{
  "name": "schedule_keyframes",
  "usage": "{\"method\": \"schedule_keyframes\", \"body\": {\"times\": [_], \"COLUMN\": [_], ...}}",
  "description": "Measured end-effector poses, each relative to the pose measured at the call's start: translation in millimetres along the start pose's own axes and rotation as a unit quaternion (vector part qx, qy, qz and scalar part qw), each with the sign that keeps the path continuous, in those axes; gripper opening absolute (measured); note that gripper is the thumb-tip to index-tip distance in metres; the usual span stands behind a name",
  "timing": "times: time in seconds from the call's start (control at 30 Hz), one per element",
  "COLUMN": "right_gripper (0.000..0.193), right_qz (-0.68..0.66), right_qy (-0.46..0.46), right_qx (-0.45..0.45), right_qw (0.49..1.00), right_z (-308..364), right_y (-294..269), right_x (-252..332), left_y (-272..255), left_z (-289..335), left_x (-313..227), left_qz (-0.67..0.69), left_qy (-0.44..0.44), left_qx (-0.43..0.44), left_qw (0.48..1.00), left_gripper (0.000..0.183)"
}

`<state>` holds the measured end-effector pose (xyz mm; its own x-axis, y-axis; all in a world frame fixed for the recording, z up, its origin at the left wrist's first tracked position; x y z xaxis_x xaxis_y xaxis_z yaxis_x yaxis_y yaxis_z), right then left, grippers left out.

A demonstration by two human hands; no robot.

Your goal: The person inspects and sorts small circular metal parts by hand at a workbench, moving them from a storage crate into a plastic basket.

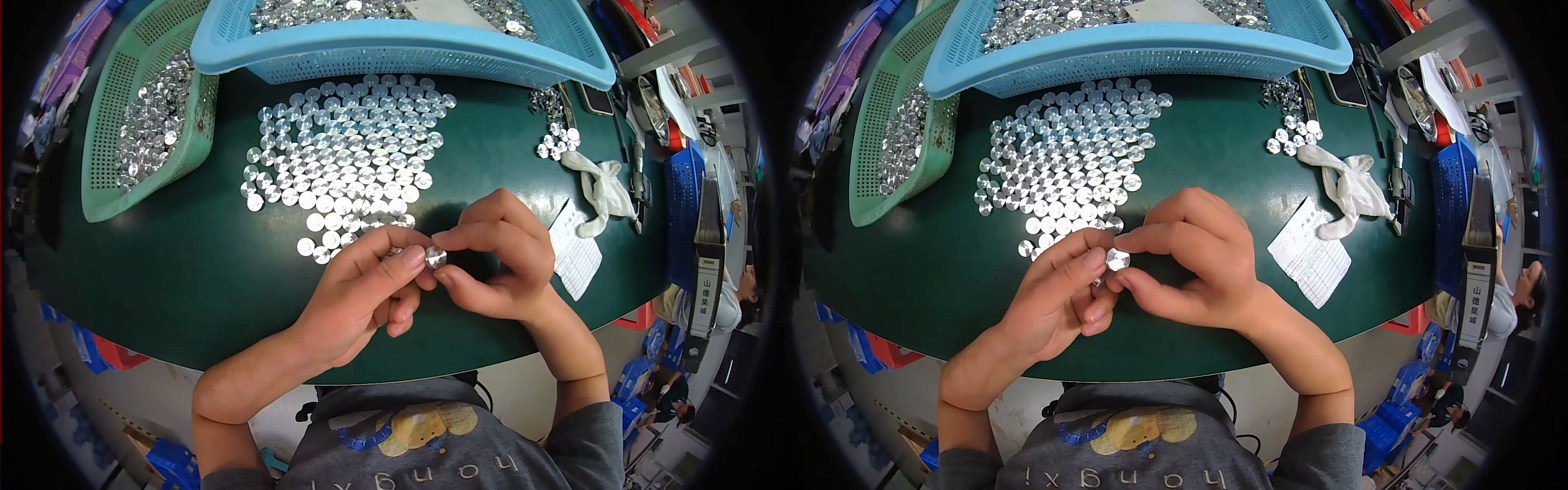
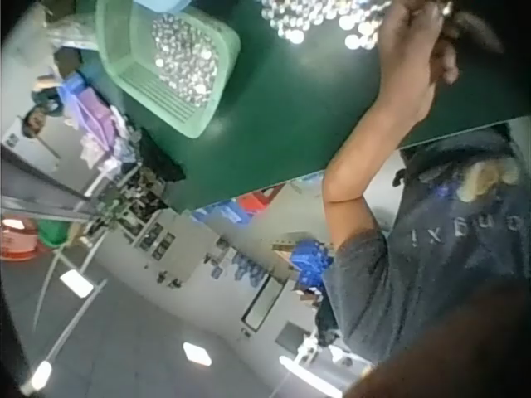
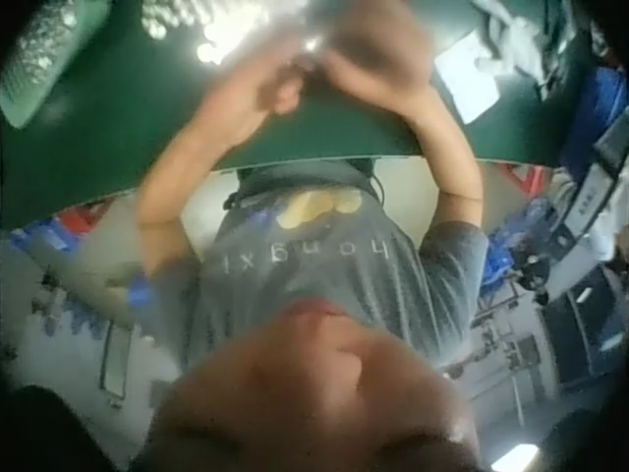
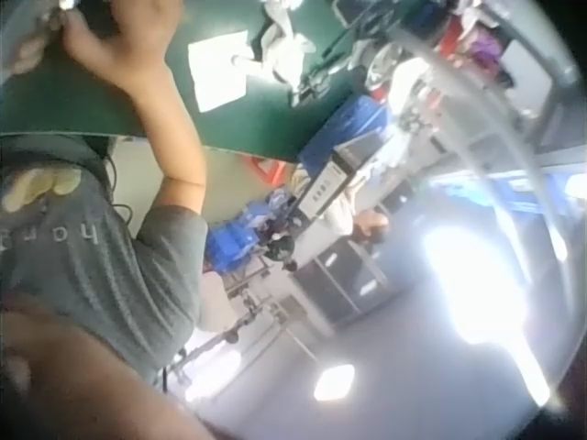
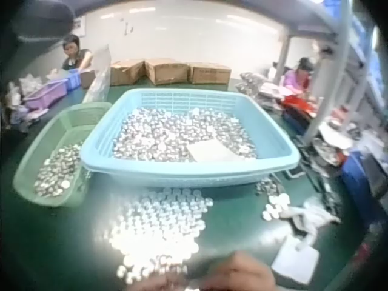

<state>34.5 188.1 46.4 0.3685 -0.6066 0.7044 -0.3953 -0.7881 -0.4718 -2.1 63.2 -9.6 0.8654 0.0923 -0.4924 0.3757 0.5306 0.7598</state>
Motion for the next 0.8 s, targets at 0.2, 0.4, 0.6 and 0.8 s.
{"method": "schedule_keyframes", "body": {"times": [0.2, 0.4, 0.6, 0.8], "right_gripper": [0.022, 0.023, 0.023, 0.022], "right_qz": [-0.005, -0.004, -0.008, -0.015], "right_qy": [-0.013, -0.013, -0.009, -0.012], "right_qx": [-0.001, 0.0, -0.003, 0.002], "right_qw": [1.0, 1.0, 1.0, 1.0], "right_z": [0.0, 0.0, 0.8, 0.5], "right_y": [0.0, 0.8, 0.6, -0.5], "right_x": [0.9, 1.5, 2.7, 2.9], "left_y": [3.8, 4.0, 4.9, 3.7], "left_z": [-0.5, -0.5, -0.4, -0.1], "left_x": [1.0, 2.0, 1.1, 1.3], "left_qz": [-0.01, -0.002, -0.011, 0.021], "left_qy": [-0.014, -0.012, -0.012, -0.017], "left_qx": [0.031, 0.036, 0.037, 0.041], "left_qw": [0.999, 0.999, 0.999, 0.999], "left_gripper": [0.023, 0.02, 0.019, 0.018]}}
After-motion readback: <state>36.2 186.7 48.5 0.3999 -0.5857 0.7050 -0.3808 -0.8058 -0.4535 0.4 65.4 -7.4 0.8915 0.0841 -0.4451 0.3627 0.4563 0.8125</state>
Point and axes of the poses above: each hand's wrist, its own z-axis away from the middle knuckle, its own y-axis out of the palm, x = y × z, the point moved 6 cm from there along -z, towards the middle knuckle, and after that the axes turned 3 degrees about y, right-handed, at the moved point
